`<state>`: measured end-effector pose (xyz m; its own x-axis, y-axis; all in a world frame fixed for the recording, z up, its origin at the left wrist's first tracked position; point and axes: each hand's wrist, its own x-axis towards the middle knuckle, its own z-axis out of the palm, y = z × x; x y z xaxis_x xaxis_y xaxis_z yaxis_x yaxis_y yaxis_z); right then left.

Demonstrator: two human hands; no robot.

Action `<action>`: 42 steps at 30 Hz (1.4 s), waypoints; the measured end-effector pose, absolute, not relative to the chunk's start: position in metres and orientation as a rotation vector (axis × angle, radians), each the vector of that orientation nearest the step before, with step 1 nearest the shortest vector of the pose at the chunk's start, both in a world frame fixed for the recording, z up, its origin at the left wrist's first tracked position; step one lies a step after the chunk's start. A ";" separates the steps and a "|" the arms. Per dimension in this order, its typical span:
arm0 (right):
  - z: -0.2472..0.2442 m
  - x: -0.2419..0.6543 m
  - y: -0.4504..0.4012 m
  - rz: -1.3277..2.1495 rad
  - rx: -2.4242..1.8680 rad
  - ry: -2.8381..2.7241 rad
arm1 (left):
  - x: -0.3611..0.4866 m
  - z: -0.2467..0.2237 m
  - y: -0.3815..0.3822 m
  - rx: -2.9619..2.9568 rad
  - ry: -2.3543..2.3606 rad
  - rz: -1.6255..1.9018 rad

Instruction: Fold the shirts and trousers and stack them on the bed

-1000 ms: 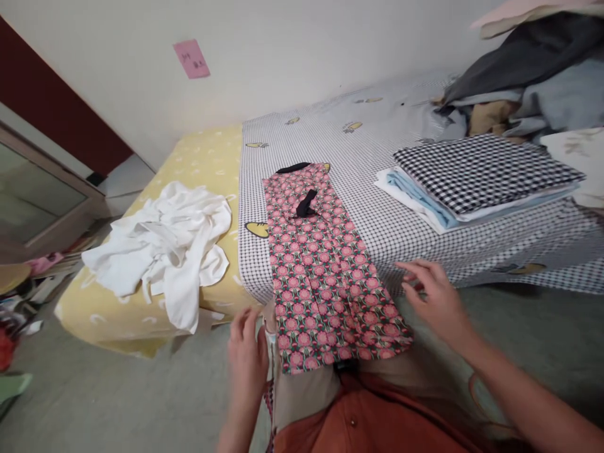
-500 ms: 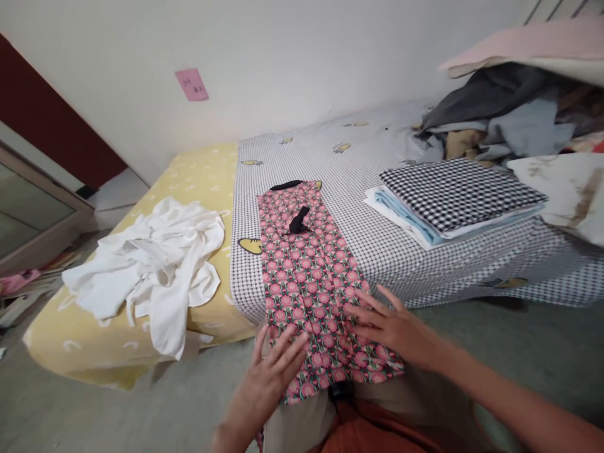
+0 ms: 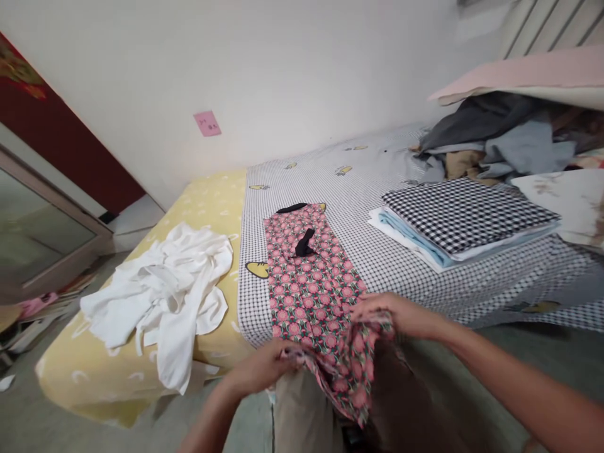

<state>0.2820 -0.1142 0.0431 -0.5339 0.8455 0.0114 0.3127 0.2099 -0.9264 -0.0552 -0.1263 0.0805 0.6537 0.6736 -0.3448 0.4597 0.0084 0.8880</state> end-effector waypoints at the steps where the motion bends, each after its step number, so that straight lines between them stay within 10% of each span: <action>1: 0.043 0.278 -0.101 1.397 -1.103 -1.754 | -0.051 0.081 -0.113 1.465 0.973 0.286; 6: 0.033 0.264 -0.050 1.636 -1.182 -0.937 | -0.039 0.058 -0.051 0.664 1.227 0.765; 18: 0.025 0.269 -0.046 1.683 -1.141 -0.971 | -0.044 0.044 -0.026 0.635 1.224 0.786; 27: 0.040 0.242 -0.032 0.207 -1.367 -1.778 | -0.045 0.039 -0.020 0.643 1.226 0.753; 42: 0.000 0.184 -0.021 0.066 -1.246 -2.518 | -0.059 0.048 -0.030 0.600 1.105 0.773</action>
<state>0.1844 -0.0206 0.0002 -0.5632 0.7805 0.2714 0.7651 0.6166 -0.1855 -0.0586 -0.0303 0.0478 0.2441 0.7969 -0.5526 -0.2463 0.6021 0.7595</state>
